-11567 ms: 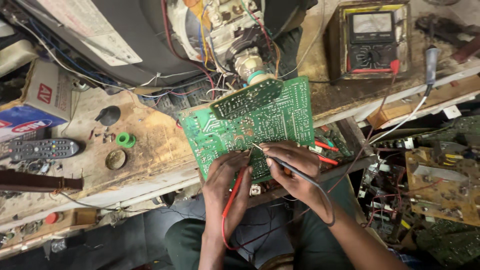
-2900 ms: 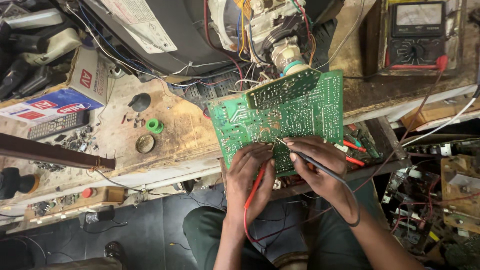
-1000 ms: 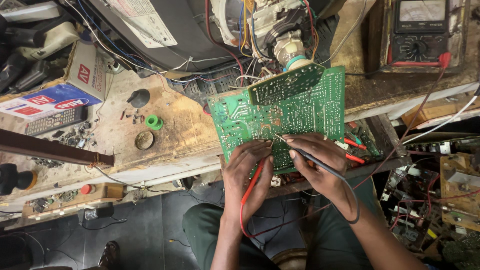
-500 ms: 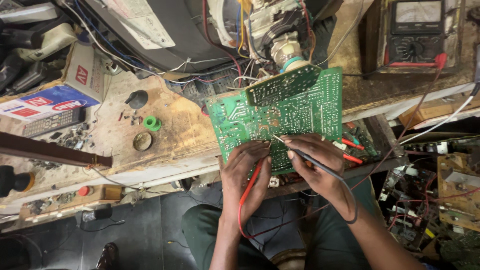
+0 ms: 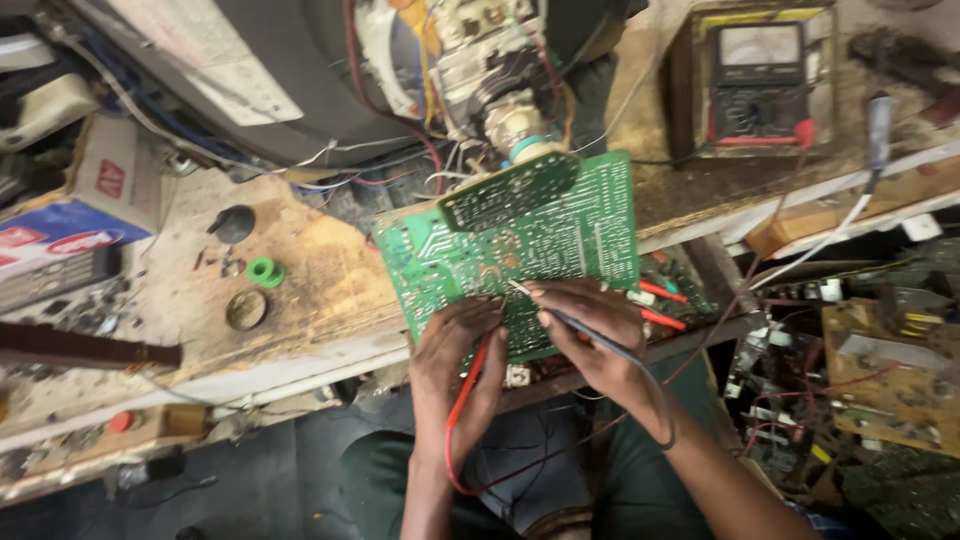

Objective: The person sits on the floor and works on a green circuit board, using a soldering iron to solder components and a multimeter to test connections. The person handles the board, soldering iron, and multimeter probes throughout the task.

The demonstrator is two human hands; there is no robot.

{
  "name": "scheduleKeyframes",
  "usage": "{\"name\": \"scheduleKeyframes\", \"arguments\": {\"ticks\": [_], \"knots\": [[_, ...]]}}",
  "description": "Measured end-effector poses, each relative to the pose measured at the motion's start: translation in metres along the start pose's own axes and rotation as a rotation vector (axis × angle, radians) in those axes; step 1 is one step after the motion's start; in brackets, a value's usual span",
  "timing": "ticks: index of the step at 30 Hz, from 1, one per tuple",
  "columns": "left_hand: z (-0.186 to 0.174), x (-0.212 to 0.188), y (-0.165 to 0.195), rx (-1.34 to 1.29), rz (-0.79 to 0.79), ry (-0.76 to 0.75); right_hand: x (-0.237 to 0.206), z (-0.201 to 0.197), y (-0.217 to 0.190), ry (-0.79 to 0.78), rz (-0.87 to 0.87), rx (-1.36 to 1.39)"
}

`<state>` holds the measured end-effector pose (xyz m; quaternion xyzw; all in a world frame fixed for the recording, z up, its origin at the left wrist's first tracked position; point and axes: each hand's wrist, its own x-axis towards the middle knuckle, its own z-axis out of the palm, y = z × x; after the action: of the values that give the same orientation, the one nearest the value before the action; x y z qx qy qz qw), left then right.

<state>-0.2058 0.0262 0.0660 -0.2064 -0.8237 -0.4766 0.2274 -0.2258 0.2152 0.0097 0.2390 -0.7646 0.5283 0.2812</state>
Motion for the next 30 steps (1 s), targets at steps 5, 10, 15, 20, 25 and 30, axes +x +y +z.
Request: {"name": "scheduleKeyframes", "arguments": {"ticks": [5, 10, 15, 20, 25, 30], "knots": [[-0.0037, -0.0009, -0.0025, 0.012, -0.006, 0.003, -0.0015, 0.0004, -0.0036, -0.018, 0.078, -0.046], [-0.0044, -0.0014, -0.002, 0.007, 0.004, 0.003, 0.0024, 0.0007, -0.0059, -0.019, -0.069, -0.037], [-0.0057, -0.0015, -0.0018, 0.002, 0.001, -0.008, 0.0024, 0.0013, -0.0066, -0.017, -0.057, -0.046], [-0.0063, -0.0015, -0.002, -0.005, -0.003, -0.001, 0.0012, 0.0036, -0.0047, 0.001, -0.084, -0.046], [-0.0059, -0.0023, -0.0013, 0.003, -0.011, 0.0, -0.0005, 0.0029, -0.0024, -0.026, -0.082, -0.05], [-0.0047, -0.0023, -0.002, 0.003, -0.013, -0.003, -0.0029, 0.0021, -0.0014, -0.03, -0.093, -0.052]]}}
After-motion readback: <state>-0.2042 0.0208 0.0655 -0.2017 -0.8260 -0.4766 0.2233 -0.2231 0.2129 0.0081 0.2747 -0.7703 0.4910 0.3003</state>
